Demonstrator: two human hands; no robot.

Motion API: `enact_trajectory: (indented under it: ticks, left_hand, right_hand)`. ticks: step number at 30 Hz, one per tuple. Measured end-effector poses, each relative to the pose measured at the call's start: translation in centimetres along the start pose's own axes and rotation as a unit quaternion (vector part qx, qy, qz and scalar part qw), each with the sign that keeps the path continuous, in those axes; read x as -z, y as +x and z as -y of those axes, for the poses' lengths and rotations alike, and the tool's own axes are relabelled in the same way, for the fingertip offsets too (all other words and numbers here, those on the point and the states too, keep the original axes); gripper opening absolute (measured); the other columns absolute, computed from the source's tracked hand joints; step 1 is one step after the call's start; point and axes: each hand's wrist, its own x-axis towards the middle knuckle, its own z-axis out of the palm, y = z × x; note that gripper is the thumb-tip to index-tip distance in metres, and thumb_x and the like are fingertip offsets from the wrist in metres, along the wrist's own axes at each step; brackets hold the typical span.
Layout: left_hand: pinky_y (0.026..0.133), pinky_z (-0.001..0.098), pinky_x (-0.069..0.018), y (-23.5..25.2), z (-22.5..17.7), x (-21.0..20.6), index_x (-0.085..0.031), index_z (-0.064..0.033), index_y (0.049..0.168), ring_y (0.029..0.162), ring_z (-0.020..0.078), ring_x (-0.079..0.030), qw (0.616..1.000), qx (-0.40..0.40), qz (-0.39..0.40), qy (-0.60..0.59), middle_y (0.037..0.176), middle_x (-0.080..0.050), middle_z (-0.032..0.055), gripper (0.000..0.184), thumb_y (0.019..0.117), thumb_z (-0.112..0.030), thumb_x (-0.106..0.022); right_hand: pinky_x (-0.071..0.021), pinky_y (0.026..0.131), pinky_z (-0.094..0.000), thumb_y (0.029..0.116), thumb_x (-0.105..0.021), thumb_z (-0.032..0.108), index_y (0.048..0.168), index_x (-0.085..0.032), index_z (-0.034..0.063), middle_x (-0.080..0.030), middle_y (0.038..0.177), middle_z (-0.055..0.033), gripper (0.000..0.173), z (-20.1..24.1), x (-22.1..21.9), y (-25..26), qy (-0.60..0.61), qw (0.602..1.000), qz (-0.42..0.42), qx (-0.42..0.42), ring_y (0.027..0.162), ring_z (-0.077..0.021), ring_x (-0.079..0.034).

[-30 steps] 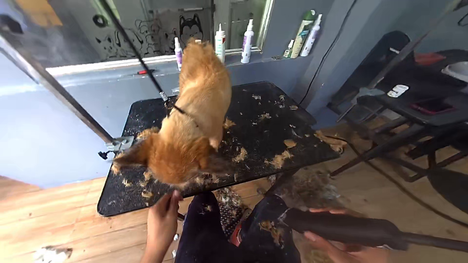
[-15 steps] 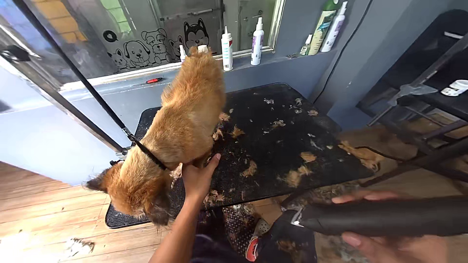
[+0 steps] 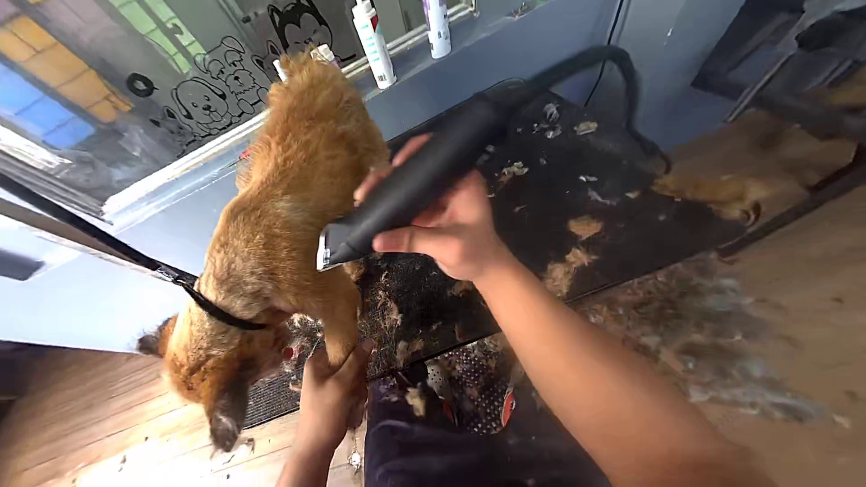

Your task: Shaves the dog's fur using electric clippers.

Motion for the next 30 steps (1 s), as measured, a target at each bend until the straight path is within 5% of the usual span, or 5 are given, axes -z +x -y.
enact_trajectory:
  ticks: [6, 11, 19, 24, 30]
  left_hand:
    - [0.033, 0.0252, -0.0402, -1.9, -0.8, 2.3, -0.057, -0.0103, 0.075, 0.033, 0.0069, -0.041, 0.998, 0.021, 0.051, -0.038, 0.045, -0.038, -0.004, 0.025, 0.0928, -0.024, -0.07]
    - [0.034, 0.0239, -0.0406, -2.5, -0.8, 3.6, -0.057, -0.0112, 0.074, 0.034, 0.0059, -0.042, 0.997, 0.024, 0.057, -0.049, 0.045, -0.039, -0.0042, 0.025, 0.0909, -0.022, -0.071]
    - [0.032, 0.0224, -0.0432, -4.3, -1.9, 5.0, -0.059, -0.012, 0.08, 0.033, 0.0047, -0.046, 0.987, 0.051, 0.096, -0.118, 0.046, -0.042, -0.0053, 0.024, 0.0895, -0.026, -0.076]
    - [0.039, 0.0241, -0.0503, -6.0, -3.4, 6.2, -0.066, -0.0087, 0.091, 0.039, 0.0072, -0.054, 0.939, 0.083, 0.218, -0.254, 0.052, -0.051, -0.0039, 0.015, 0.0976, -0.022, -0.068]
    - [0.041, 0.023, -0.0476, -7.4, -5.0, 6.2, -0.067, -0.0079, 0.092, 0.043, 0.0083, -0.054, 0.907, 0.084, 0.281, -0.301, 0.056, -0.054, -0.0027, 0.016, 0.1006, -0.019, -0.061]
  right_hand:
    - [-0.0625, 0.09, -0.0488, 0.0671, -0.081, -0.016, 0.123, -0.047, -0.0092, -0.069, 0.11, -0.0222, 0.066, -5.0, -2.6, 0.7, 0.054, 0.996, 0.044, -0.05, 0.103, -0.0328, -0.071]
    - [-0.0633, 0.09, -0.0402, 0.0656, -0.085, -0.013, 0.122, -0.053, -0.0082, -0.073, 0.106, -0.0158, 0.065, -5.4, -3.3, -0.6, 0.027, 0.984, 0.11, -0.137, 0.098, -0.0244, -0.073]
    - [-0.0633, 0.086, -0.0426, 0.0656, -0.079, -0.016, 0.122, -0.053, -0.008, -0.072, 0.103, -0.0189, 0.062, -5.6, -1.5, -3.2, 0.126, 0.946, 0.169, -0.246, 0.095, -0.0276, -0.074]
    - [-0.0623, 0.086, -0.0472, 0.0727, -0.078, -0.01, 0.122, -0.047, -0.0066, -0.071, 0.104, -0.0217, 0.059, -6.0, -2.6, -2.1, 0.156, 0.979, -0.064, -0.113, 0.096, -0.0308, -0.072]
    - [-0.0623, 0.089, -0.0457, 0.068, -0.079, -0.015, 0.123, -0.051, -0.0079, -0.072, 0.103, -0.02, 0.062, -4.8, -3.2, -4.5, 0.176, 0.968, -0.013, -0.18, 0.095, -0.0289, -0.073]
